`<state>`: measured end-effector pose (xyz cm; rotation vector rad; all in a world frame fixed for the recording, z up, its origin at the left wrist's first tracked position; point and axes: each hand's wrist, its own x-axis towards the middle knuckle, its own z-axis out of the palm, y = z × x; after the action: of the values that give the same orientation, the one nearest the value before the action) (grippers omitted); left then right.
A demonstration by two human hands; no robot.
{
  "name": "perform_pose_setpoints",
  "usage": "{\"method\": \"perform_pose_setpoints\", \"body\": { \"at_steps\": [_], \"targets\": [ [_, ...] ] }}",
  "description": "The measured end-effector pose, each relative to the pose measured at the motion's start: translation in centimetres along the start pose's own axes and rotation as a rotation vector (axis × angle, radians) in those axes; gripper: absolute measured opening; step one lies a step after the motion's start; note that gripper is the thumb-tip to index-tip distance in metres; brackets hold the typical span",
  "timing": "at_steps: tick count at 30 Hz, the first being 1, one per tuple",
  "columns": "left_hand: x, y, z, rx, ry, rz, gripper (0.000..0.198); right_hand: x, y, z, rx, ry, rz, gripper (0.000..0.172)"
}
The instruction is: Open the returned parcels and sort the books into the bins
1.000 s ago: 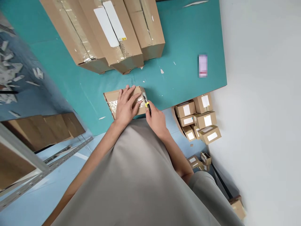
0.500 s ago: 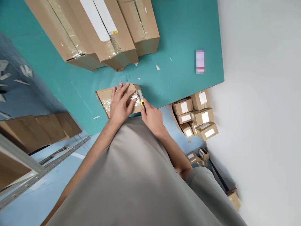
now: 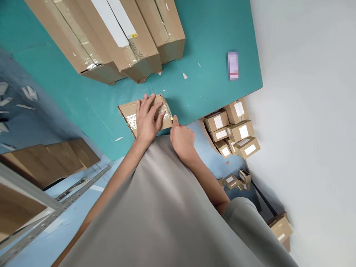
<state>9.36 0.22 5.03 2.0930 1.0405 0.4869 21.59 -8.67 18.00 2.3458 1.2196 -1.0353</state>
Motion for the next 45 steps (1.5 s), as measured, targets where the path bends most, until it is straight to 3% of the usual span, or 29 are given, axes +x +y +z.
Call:
{"method": "perform_pose_setpoints", "body": {
  "at_steps": [6,15,25,30,38,42,45],
  "targets": [
    [0.0,-0.3,0.2,-0.004,-0.004,0.010,0.049,0.5,-0.9,-0.8,0.002,0.036,-0.012,0.054],
    [-0.1,0.0,0.0,0.011,-0.021,0.014,0.050,-1.5,-1.2,-0.1,0.028,0.002,0.026,0.054],
    [-0.3,0.2,-0.3,-0.017,-0.043,-0.003,0.050,-1.2,2.1,1.6,0.177,0.071,-0.043,0.061],
    [-0.2,0.3,-0.4,-0.033,-0.030,-0.001,0.054,-0.8,1.5,1.8,0.182,0.129,-0.088,0.065],
    [-0.2,0.2,-0.2,-0.028,-0.041,-0.017,0.053,-0.2,0.5,0.4,0.098,0.031,-0.026,0.060],
    [-0.2,0.2,-0.1,-0.015,-0.050,-0.036,0.053,1.3,-1.3,-0.7,0.074,0.066,-0.036,0.056],
    [-0.2,0.2,-0.1,-0.017,-0.035,-0.028,0.053,2.6,-1.2,-0.7,0.115,0.108,-0.045,0.056]
  ]
}}
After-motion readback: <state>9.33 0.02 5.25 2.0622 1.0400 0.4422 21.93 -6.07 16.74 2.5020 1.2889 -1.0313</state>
